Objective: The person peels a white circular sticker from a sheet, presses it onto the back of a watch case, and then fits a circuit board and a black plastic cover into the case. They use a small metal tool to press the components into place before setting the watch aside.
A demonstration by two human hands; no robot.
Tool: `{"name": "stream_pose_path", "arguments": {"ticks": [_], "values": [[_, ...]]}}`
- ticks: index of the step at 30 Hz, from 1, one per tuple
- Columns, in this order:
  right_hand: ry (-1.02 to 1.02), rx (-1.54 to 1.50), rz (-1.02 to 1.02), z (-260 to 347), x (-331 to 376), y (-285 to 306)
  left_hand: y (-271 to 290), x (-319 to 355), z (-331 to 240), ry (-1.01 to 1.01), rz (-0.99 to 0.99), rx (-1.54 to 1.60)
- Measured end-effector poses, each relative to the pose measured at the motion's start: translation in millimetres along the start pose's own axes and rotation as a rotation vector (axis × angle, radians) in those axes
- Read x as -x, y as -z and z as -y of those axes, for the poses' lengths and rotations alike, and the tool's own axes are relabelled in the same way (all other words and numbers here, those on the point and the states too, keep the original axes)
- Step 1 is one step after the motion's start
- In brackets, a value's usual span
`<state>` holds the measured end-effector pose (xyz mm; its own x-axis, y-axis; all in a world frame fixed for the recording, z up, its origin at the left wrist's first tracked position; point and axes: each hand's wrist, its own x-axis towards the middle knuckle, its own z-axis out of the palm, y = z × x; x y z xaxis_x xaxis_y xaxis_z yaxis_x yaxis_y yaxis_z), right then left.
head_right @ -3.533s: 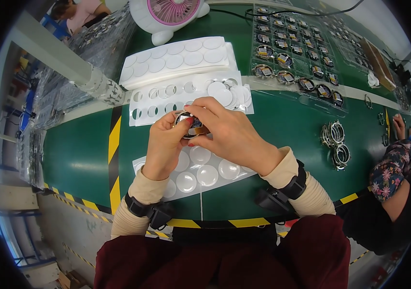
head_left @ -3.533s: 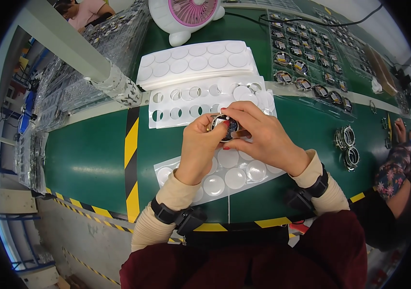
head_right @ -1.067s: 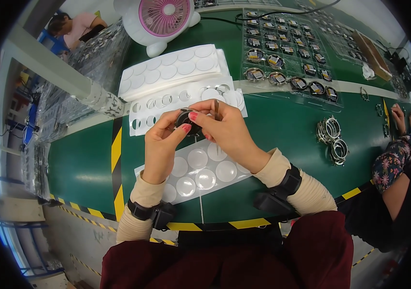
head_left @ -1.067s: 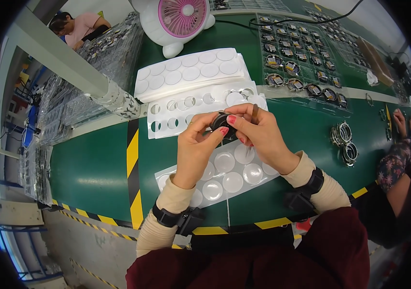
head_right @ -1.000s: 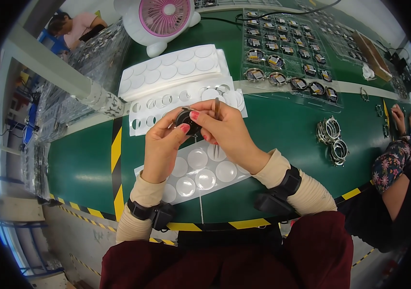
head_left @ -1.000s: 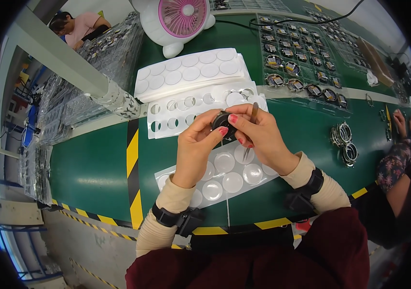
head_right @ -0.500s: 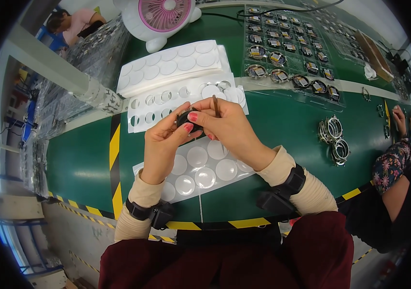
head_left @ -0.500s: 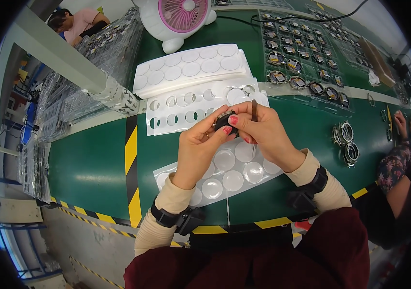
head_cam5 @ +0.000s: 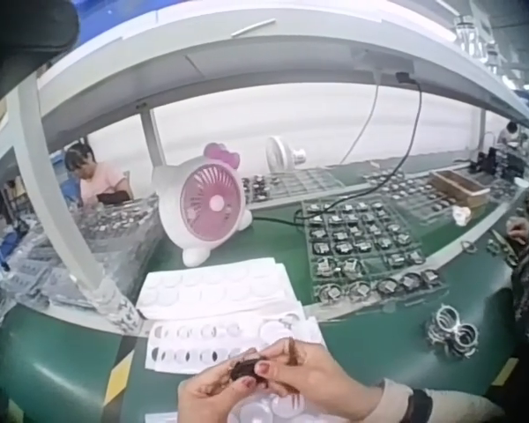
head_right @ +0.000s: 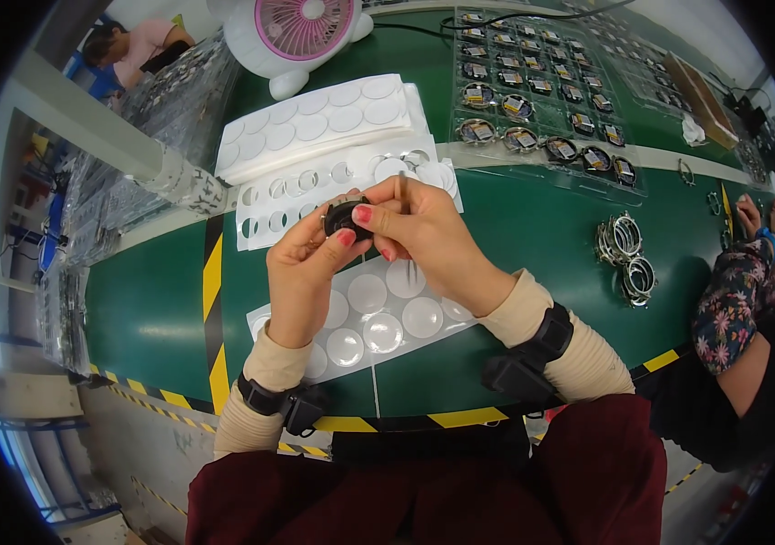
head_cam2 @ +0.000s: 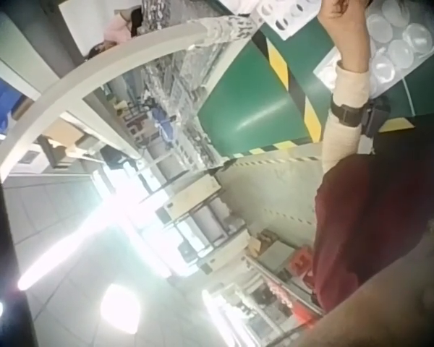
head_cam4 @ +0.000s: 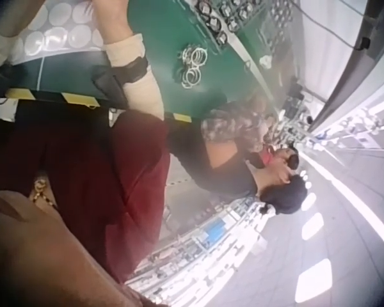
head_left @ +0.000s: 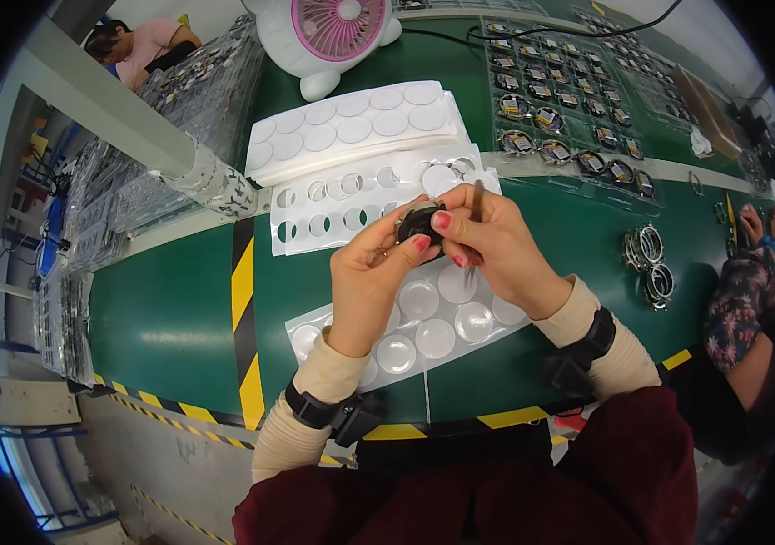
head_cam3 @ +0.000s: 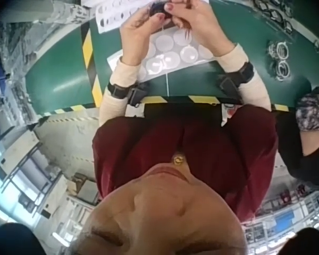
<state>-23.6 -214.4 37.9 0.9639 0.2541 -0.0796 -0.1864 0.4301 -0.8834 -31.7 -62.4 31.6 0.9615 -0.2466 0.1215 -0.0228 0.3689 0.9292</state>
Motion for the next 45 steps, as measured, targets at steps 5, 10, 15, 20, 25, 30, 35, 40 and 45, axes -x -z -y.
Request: {"name": "stream_pose_path", "arguments": {"ticks": [5,10,15,20,25,30,35,40,45], "values": [[0.109,0.260,-0.027,4.8,-1.7,-8.3,4.5,3.0,2.5,0.001,-0.069,-0.155],[0.012,0.289,-0.034,8.0,-1.1,-3.0,0.0,5.9,3.0,-0.013,-0.056,-0.302],[-0.046,0.230,0.011,4.2,0.3,-2.6,-2.1,4.8,2.3,-0.030,-0.067,-0.214],[-0.042,0.227,0.012,6.1,1.1,-2.9,-1.3,3.8,3.0,0.006,0.002,-0.140],[-0.059,0.252,-0.016,5.6,0.3,1.4,-4.1,5.8,3.2,0.010,0.026,-0.159],[0.039,0.207,0.033,4.9,5.7,-2.3,-1.8,9.3,3.9,-0.091,0.073,-0.315],[0.142,0.200,-0.024,-5.9,3.5,-6.4,-3.7,6.4,4.7,-0.042,0.051,-0.177],[0.065,0.303,0.020,-0.5,4.1,-6.6,8.3,1.0,11.2,0.158,-0.016,0.228],[0.037,0.311,0.009,5.1,6.8,-8.2,9.6,1.0,16.2,0.180,-0.010,0.394]]}}
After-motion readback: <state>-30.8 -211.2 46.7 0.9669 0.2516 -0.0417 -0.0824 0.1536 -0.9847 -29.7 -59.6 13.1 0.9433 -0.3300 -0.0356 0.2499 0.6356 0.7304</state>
